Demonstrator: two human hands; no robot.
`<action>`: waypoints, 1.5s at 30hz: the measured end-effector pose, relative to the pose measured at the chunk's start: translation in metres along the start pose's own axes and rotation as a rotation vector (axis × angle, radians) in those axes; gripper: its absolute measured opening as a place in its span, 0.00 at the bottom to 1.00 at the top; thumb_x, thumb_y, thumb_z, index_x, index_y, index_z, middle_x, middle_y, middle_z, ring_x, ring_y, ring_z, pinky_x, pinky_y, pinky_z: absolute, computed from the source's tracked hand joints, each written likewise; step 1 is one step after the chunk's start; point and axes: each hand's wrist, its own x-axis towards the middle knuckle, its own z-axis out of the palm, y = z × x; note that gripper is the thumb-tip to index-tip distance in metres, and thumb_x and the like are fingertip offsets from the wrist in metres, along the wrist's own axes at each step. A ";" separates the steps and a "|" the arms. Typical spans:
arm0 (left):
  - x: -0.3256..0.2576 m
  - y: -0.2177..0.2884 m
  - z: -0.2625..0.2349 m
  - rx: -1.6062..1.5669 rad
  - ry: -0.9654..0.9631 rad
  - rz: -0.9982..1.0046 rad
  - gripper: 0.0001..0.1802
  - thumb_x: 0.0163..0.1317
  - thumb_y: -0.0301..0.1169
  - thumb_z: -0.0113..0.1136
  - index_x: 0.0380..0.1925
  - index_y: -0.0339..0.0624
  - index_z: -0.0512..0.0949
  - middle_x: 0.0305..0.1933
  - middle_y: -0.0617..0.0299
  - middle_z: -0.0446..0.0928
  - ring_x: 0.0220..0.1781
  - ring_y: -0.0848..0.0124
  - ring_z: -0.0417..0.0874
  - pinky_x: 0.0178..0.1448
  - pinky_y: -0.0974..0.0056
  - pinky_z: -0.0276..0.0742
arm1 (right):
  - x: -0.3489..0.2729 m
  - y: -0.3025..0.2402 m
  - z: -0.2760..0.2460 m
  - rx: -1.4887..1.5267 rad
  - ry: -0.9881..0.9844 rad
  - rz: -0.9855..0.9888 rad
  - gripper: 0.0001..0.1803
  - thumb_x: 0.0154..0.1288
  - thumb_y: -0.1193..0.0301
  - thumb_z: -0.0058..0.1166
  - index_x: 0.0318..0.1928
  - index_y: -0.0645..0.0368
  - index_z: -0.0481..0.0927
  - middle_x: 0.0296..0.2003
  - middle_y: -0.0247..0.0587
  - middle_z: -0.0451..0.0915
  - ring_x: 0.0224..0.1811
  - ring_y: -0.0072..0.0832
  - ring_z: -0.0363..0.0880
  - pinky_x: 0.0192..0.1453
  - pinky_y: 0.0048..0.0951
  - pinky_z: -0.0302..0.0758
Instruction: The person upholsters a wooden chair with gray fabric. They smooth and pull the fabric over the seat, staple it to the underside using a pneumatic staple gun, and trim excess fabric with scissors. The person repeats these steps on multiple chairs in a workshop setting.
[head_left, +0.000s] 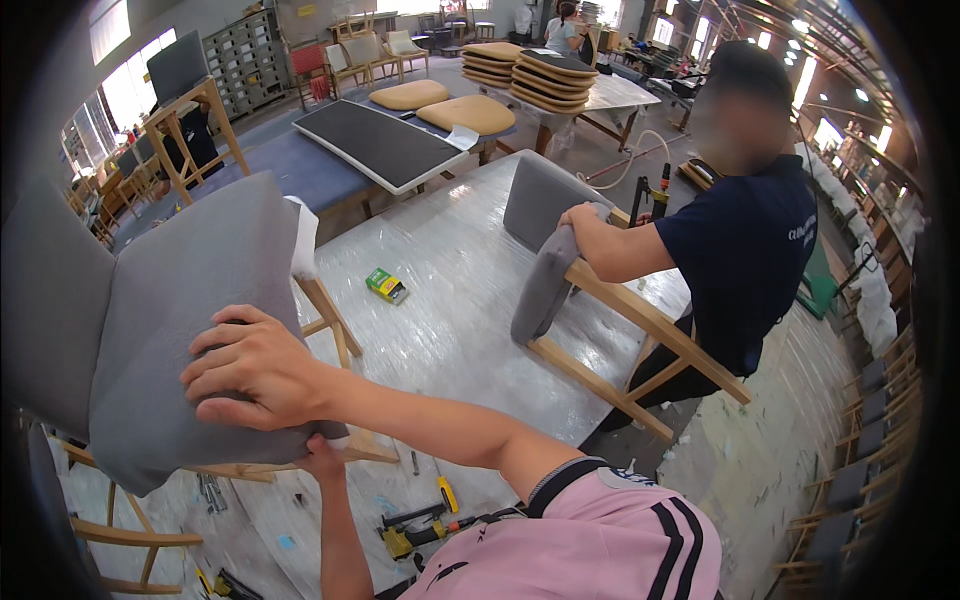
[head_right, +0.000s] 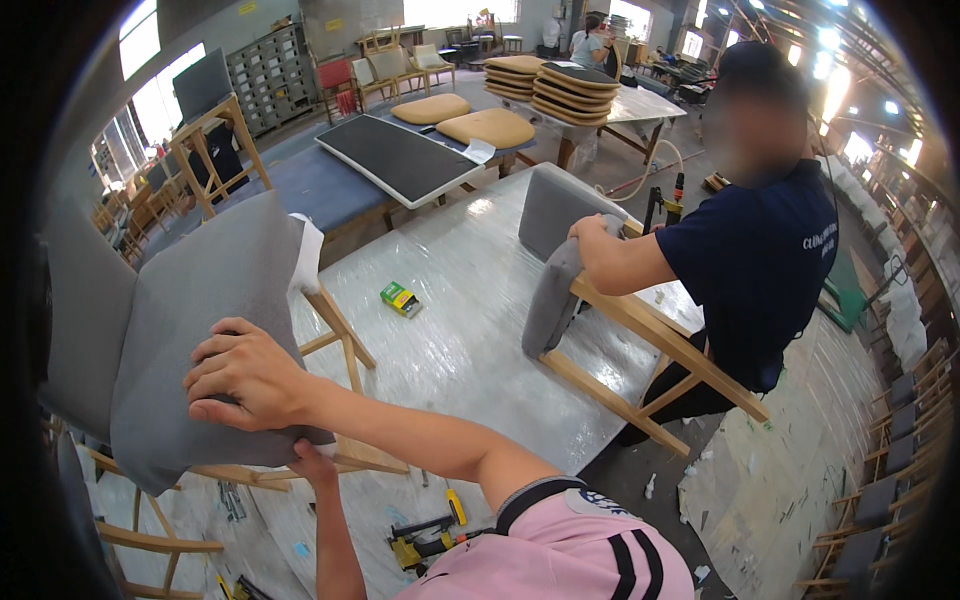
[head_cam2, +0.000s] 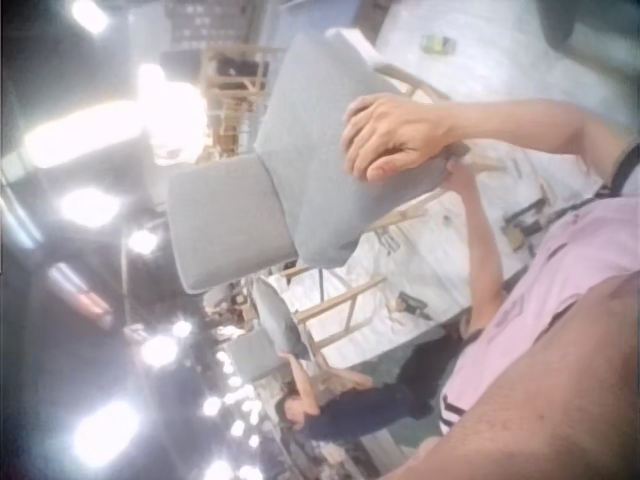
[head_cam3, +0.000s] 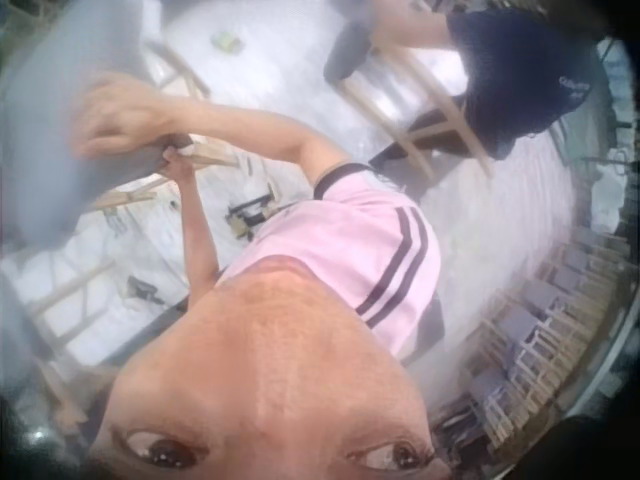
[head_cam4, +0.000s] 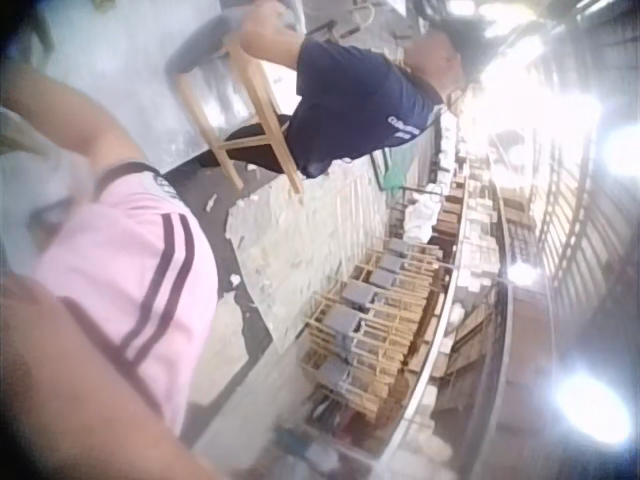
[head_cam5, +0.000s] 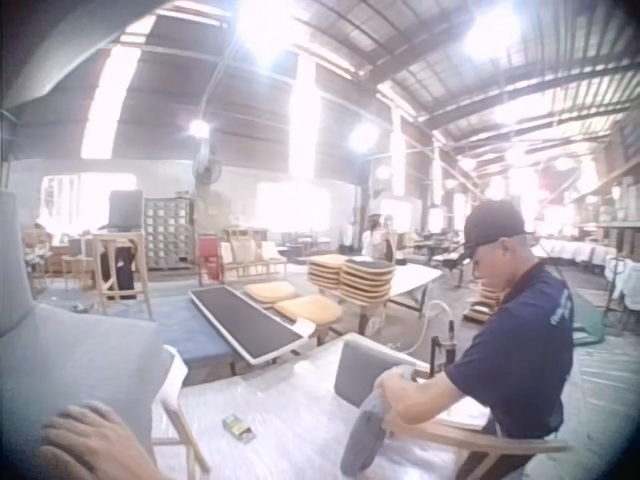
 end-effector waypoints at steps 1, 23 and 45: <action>0.001 0.011 0.006 -0.009 -0.027 -0.042 0.62 0.57 0.70 0.64 0.70 0.24 0.56 0.72 0.49 0.65 0.70 0.59 0.70 0.72 0.55 0.68 | -0.002 -0.005 0.002 -0.028 0.008 0.002 0.16 0.70 0.53 0.57 0.40 0.50 0.89 0.46 0.32 0.88 0.59 0.38 0.80 0.74 0.50 0.61; -0.015 0.009 0.036 0.622 0.102 0.467 0.56 0.60 0.58 0.72 0.70 0.25 0.59 0.72 0.47 0.65 0.72 0.58 0.67 0.73 0.57 0.63 | 0.003 -0.052 0.117 -0.954 0.001 0.160 0.41 0.67 0.41 0.52 0.67 0.62 0.73 0.63 0.56 0.73 0.69 0.51 0.68 0.75 0.54 0.60; 0.009 0.051 0.048 -0.186 -0.119 0.125 0.55 0.59 0.59 0.72 0.70 0.29 0.57 0.71 0.50 0.65 0.71 0.60 0.67 0.76 0.58 0.58 | -0.089 -0.032 0.081 -0.363 0.211 0.256 0.27 0.61 0.61 0.67 0.60 0.51 0.77 0.59 0.41 0.76 0.60 0.36 0.75 0.68 0.41 0.71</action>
